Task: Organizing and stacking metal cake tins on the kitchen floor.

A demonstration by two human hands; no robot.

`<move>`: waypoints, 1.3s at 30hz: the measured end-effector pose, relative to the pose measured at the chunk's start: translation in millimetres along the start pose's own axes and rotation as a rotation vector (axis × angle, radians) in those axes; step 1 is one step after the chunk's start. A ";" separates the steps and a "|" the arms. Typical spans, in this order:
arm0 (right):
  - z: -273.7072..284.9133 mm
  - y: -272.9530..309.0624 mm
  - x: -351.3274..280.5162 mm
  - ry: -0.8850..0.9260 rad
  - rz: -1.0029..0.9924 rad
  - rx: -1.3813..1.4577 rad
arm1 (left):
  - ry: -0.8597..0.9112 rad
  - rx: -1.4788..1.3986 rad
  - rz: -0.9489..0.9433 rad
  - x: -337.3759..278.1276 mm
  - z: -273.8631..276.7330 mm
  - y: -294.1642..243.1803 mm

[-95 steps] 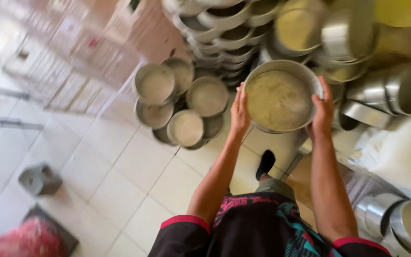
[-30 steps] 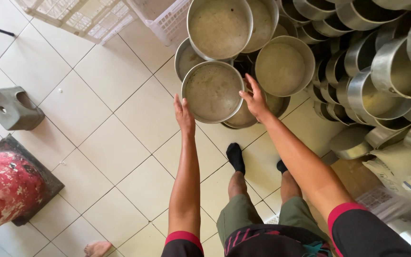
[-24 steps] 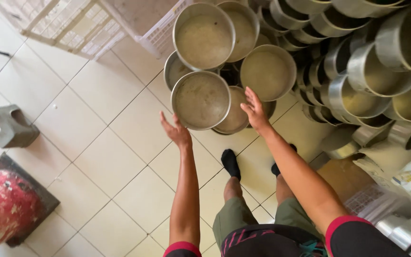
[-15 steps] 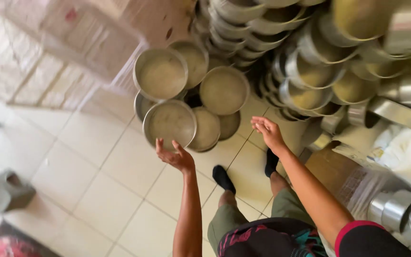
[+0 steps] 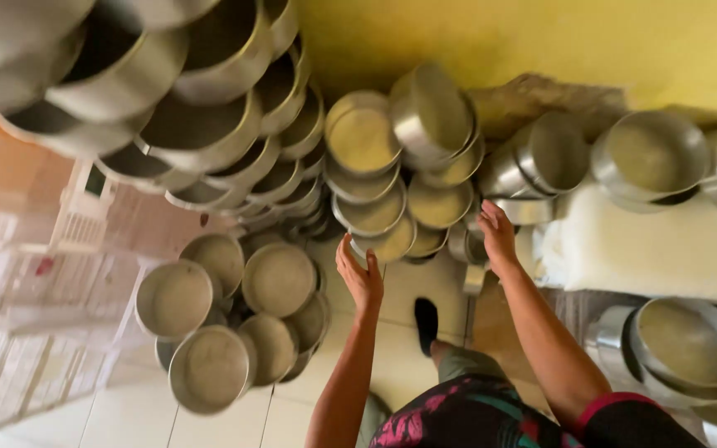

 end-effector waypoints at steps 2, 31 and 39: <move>24.5 17.8 38.3 -0.047 0.010 0.016 | 0.011 -0.020 -0.028 29.1 -37.7 -19.4; -60.7 7.0 246.9 0.071 -0.326 0.303 | 0.165 -0.013 -0.166 253.7 -245.7 -20.4; -53.9 8.3 253.0 0.098 -0.333 0.320 | 0.213 -0.032 -0.178 247.3 -267.9 -5.4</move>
Point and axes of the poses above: each hand's wrist, its own x-axis towards the middle knuckle, its own z-axis out of the back of the hand, y = z × x, the point moved 6 cm from there along x, towards the middle knuckle, and after that the axes turned 9 degrees about -z, right-handed, at the moved point
